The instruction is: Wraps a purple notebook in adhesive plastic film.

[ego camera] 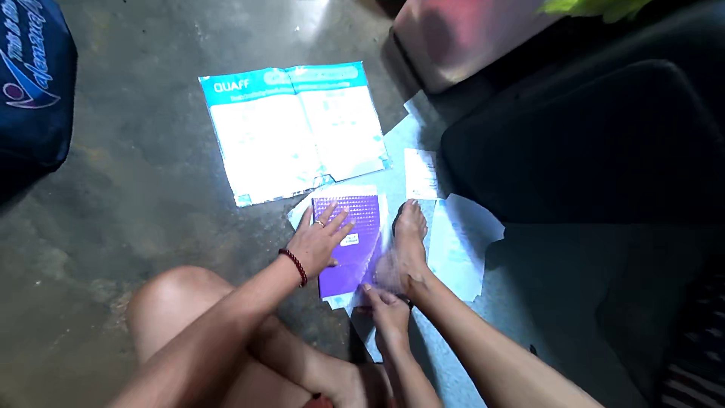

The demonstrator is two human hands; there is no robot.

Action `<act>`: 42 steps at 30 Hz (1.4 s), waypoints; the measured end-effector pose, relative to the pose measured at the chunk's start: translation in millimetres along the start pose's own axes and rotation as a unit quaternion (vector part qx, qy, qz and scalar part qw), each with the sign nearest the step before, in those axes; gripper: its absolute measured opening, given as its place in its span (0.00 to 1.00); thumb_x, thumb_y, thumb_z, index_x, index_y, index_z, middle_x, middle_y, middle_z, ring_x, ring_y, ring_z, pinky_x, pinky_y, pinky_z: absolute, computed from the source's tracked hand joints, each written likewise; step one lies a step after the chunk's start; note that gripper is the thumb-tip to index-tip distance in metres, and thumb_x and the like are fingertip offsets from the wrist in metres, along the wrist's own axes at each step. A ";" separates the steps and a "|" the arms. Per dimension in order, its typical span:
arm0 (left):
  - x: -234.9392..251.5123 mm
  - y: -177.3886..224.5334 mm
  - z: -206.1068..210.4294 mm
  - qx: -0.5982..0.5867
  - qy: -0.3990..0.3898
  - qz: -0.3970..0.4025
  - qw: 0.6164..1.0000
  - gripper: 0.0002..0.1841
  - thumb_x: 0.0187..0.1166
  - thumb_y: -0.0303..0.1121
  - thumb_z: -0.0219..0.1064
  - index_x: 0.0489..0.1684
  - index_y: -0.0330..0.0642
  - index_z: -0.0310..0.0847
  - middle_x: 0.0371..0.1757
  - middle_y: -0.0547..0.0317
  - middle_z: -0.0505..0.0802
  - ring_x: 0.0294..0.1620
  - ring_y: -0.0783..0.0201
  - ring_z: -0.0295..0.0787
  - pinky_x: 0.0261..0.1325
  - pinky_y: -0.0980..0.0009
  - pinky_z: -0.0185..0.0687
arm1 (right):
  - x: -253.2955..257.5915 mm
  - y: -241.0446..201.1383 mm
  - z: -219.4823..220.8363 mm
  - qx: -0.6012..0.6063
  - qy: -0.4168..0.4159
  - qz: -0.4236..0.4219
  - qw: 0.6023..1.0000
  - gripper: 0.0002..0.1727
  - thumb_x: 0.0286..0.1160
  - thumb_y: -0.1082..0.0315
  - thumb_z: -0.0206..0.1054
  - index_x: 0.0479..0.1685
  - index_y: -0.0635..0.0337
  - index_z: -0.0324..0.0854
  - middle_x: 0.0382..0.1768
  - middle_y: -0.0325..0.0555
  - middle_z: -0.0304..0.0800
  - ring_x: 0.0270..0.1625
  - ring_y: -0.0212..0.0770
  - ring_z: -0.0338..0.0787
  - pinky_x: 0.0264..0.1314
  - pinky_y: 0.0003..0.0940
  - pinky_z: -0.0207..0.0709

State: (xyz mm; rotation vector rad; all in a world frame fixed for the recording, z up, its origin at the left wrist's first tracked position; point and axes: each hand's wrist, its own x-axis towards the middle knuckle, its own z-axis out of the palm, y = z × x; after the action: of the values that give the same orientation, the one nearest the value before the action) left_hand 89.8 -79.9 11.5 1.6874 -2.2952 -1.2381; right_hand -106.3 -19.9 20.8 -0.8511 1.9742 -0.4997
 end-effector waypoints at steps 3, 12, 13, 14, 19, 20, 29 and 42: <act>1.1 -21.2 17.8 0.024 0.005 0.021 0.999 0.44 0.77 0.55 0.71 0.95 0.58 0.55 0.98 0.57 0.45 0.98 0.48 0.24 0.87 0.27 0.15 | 2.8 4.3 -4.7 -0.059 -0.009 -0.067 0.996 0.13 0.80 0.72 0.69 0.25 0.67 0.85 0.22 0.42 0.87 0.24 0.30 0.85 0.35 0.29 0.82; 2.5 -22.7 23.3 0.008 0.038 0.024 0.999 0.45 0.72 0.52 0.77 0.93 0.61 0.59 0.99 0.57 0.43 0.98 0.46 0.20 0.86 0.29 0.09 | -5.2 -14.1 -0.6 -0.011 -0.012 -0.094 0.995 0.16 0.79 0.77 0.66 0.18 0.60 0.80 0.20 0.34 0.86 0.23 0.23 0.82 0.32 0.21 0.78; 2.7 -22.6 23.5 0.007 0.040 0.024 0.999 0.45 0.71 0.52 0.78 0.93 0.61 0.60 0.99 0.57 0.43 0.98 0.46 0.20 0.86 0.29 0.09 | -5.5 -15.5 -0.4 -0.003 -0.011 -0.089 0.996 0.17 0.78 0.77 0.65 0.17 0.60 0.80 0.19 0.35 0.86 0.23 0.24 0.83 0.32 0.21 0.79; 2.8 -22.2 23.5 0.006 0.042 0.024 0.999 0.46 0.71 0.51 0.78 0.93 0.61 0.60 0.99 0.58 0.43 0.98 0.46 0.20 0.86 0.29 0.09 | -6.1 -17.3 -0.7 0.003 -0.012 -0.083 0.996 0.16 0.79 0.78 0.65 0.18 0.61 0.80 0.20 0.36 0.86 0.23 0.25 0.84 0.33 0.22 0.80; 3.4 -22.3 25.1 0.011 0.053 0.027 0.998 0.46 0.69 0.52 0.79 0.93 0.61 0.61 0.99 0.57 0.43 0.98 0.47 0.19 0.87 0.30 0.09 | -9.9 -26.4 0.5 0.016 -0.011 -0.066 0.998 0.14 0.80 0.79 0.64 0.23 0.64 0.83 0.22 0.38 0.90 0.25 0.27 0.88 0.36 0.22 0.84; 3.3 -22.3 24.8 0.012 0.047 0.027 0.998 0.46 0.69 0.52 0.79 0.93 0.61 0.60 0.99 0.57 0.43 0.98 0.48 0.19 0.87 0.30 0.09 | -10.2 -26.8 1.3 0.015 -0.008 -0.065 0.998 0.14 0.80 0.78 0.64 0.22 0.64 0.83 0.22 0.38 0.89 0.25 0.26 0.87 0.35 0.22 0.83; 6.4 -21.7 16.7 -0.013 -0.009 0.011 1.000 0.45 0.74 0.52 0.75 0.95 0.64 0.55 0.99 0.63 0.38 0.97 0.53 0.14 0.86 0.31 0.06 | -8.5 -36.8 3.3 0.002 0.000 -0.062 0.998 0.19 0.78 0.79 0.66 0.14 0.60 0.77 0.18 0.37 0.84 0.23 0.27 0.83 0.33 0.22 0.79; 7.0 -23.8 12.0 -0.039 -0.036 0.017 0.998 0.40 0.82 0.52 0.66 0.96 0.61 0.53 0.99 0.65 0.34 0.97 0.53 0.10 0.84 0.30 0.01 | -9.9 -37.9 0.7 0.090 0.005 -0.039 0.995 0.15 0.80 0.81 0.60 0.22 0.65 0.82 0.26 0.40 0.92 0.26 0.26 0.86 0.34 0.21 0.81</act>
State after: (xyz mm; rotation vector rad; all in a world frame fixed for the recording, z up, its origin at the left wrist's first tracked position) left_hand 100.1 -80.9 -14.0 1.5981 -2.2725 -1.3829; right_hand -88.3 -38.6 50.2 -0.8157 1.8778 -0.7167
